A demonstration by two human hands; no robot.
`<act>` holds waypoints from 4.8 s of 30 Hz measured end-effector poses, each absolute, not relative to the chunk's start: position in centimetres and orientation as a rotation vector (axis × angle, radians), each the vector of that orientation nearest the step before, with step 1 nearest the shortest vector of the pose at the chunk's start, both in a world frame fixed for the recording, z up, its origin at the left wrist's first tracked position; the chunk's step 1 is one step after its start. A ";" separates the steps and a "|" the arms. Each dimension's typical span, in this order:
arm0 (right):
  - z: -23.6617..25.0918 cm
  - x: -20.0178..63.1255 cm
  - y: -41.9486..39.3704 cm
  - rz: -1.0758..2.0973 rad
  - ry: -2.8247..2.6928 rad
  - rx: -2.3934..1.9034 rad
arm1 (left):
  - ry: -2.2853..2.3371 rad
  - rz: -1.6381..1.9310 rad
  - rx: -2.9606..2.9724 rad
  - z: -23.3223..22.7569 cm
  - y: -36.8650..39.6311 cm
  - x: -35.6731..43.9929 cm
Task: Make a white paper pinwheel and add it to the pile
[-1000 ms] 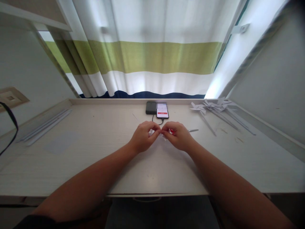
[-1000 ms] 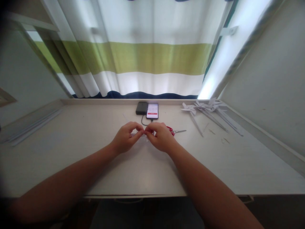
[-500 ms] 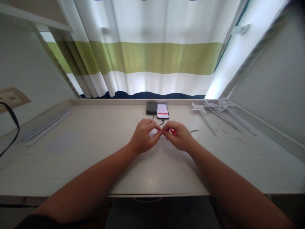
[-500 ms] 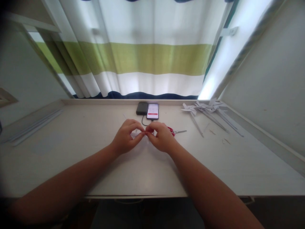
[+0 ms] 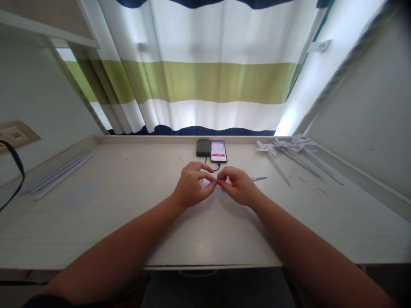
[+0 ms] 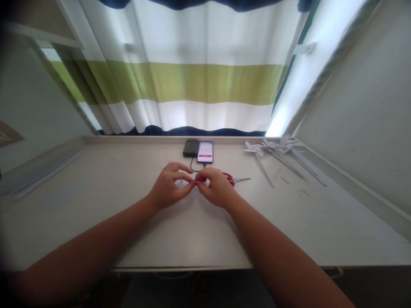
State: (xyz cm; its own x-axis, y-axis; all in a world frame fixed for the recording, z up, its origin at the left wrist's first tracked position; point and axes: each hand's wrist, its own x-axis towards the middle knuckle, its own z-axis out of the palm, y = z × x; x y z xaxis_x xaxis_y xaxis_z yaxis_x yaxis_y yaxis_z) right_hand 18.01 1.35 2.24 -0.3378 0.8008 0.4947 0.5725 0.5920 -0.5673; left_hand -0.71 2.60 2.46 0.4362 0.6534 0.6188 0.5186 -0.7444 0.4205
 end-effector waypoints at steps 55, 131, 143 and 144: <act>5.9 20.0 0.9 0.653 -1.291 -0.601 | 0.989 0.959 2.201 2.1 3.0 -0.5; 6.8 19.0 -0.5 0.557 -1.555 -0.329 | 0.944 1.022 2.320 3.4 0.2 0.6; 6.8 19.3 -0.5 0.355 -1.614 -0.423 | 0.924 1.001 2.341 3.6 0.1 0.6; 6.8 19.2 -0.6 0.343 -1.606 -0.435 | 0.919 0.994 2.344 3.6 0.1 0.6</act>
